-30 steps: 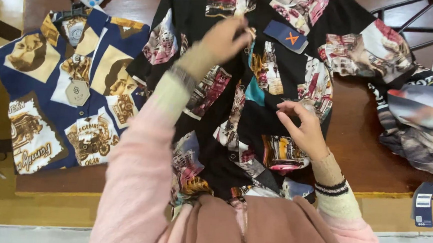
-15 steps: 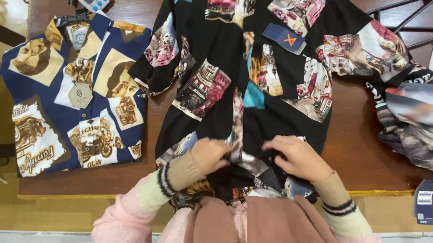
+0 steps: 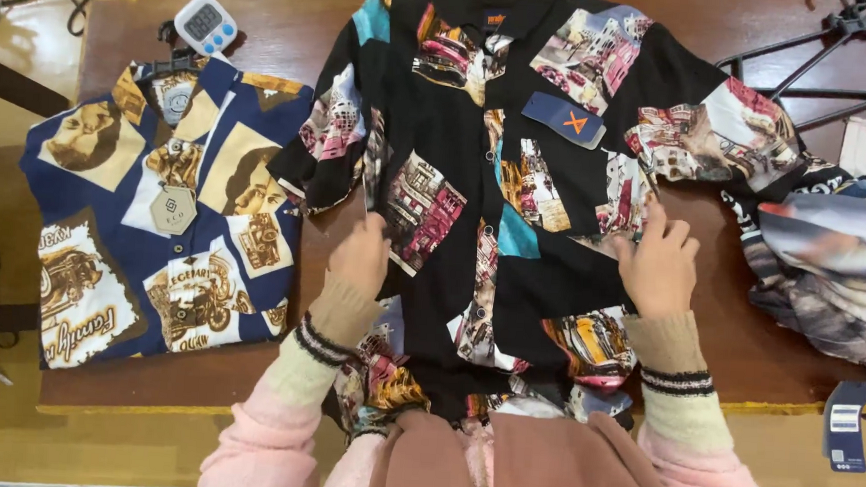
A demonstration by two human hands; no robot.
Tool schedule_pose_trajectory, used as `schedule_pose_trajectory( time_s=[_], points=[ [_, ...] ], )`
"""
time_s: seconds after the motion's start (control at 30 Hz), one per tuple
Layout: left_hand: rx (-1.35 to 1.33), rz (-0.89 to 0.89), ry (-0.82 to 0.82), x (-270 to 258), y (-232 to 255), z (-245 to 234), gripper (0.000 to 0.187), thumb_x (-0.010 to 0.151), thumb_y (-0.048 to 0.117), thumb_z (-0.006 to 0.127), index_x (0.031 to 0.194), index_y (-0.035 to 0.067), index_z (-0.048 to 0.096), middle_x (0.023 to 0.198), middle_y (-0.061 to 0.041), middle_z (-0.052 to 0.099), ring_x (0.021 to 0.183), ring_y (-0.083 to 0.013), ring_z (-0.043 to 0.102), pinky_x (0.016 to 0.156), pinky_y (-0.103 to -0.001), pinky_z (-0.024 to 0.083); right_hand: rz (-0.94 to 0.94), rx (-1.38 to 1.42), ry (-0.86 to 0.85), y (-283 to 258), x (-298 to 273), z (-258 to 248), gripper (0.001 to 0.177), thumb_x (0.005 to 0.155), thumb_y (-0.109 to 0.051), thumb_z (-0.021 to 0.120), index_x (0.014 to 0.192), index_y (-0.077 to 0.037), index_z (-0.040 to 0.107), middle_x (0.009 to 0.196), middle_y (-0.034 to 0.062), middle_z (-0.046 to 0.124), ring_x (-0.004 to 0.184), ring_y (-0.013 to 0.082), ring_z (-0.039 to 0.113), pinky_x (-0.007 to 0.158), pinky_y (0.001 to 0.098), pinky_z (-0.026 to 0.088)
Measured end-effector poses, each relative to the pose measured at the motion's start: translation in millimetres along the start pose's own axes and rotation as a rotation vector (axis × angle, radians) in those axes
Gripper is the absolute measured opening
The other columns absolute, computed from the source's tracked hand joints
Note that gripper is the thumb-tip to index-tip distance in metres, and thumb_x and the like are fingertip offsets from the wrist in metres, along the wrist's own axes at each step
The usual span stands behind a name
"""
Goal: Folding patterned shirts on a wooden table.
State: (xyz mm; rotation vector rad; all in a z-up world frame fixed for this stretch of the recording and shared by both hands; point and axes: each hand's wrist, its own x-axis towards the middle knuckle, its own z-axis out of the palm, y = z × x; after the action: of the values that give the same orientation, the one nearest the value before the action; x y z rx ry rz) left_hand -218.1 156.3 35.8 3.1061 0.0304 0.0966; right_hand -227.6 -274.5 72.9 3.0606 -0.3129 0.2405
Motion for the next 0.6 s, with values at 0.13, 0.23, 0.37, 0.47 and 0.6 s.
schedule_pose_trajectory(
  time_s=[0.13, 0.23, 0.37, 0.47, 0.6],
  points=[
    [-0.205, 0.201, -0.446, -32, -28, 0, 0.016, 0.098, 0.024, 0.059, 0.11, 0.018, 0.051, 0.098, -0.01, 0.066, 0.079, -0.0331, 0.074, 0.068, -0.043, 0.062, -0.123, 0.412, -0.312, 20, -17, -12, 0.073, 0.086, -0.003, 0.06, 0.153, -0.025, 0.043, 0.12, 0.0221, 0.056, 0.1, 0.0555, 0.066, 0.085, 0.0624, 0.057],
    [-0.168, 0.264, -0.84, -53, -18, -88, 0.016, 0.094, 0.021, 0.063, 0.11, 0.019, 0.063, 0.092, -0.002, 0.072, 0.076, -0.0197, 0.071, 0.07, -0.03, 0.061, -0.236, 0.484, -0.505, 45, -33, -44, 0.073, 0.077, -0.001, 0.066, 0.144, -0.027, 0.057, 0.115, 0.012, 0.071, 0.095, 0.0363, 0.071, 0.082, 0.0454, 0.057],
    [-0.484, 0.552, -1.192, -62, -33, -115, 0.028, 0.091, 0.029, 0.072, 0.113, 0.011, 0.07, 0.095, -0.003, 0.077, 0.079, -0.0103, 0.072, 0.074, -0.022, 0.061, -0.147, 0.391, -0.898, 56, -43, -96, 0.069, 0.076, -0.027, 0.082, 0.141, -0.03, 0.059, 0.114, 0.0014, 0.082, 0.082, 0.0182, 0.081, 0.075, 0.031, 0.064],
    [-0.625, 0.357, -0.777, -13, -33, -146, 0.035, 0.09, 0.028, 0.066, 0.121, 0.01, 0.067, 0.095, -0.005, 0.073, 0.072, -0.0151, 0.069, 0.065, -0.027, 0.059, -0.175, 0.572, -0.715, 34, -7, -123, 0.048, 0.083, -0.029, 0.073, 0.126, -0.009, 0.068, 0.077, 0.0082, 0.078, 0.06, 0.0198, 0.067, 0.056, 0.0317, 0.053],
    [-0.672, 0.181, -0.448, 95, -16, -111, 0.027, 0.092, 0.018, 0.065, 0.115, 0.005, 0.066, 0.097, -0.01, 0.073, 0.083, -0.0176, 0.07, 0.074, -0.028, 0.06, -0.455, 0.636, -0.587, -18, 94, -67, 0.052, 0.092, -0.035, 0.063, 0.137, -0.009, 0.063, 0.098, 0.0084, 0.075, 0.073, 0.0178, 0.066, 0.063, 0.029, 0.056]
  ],
)
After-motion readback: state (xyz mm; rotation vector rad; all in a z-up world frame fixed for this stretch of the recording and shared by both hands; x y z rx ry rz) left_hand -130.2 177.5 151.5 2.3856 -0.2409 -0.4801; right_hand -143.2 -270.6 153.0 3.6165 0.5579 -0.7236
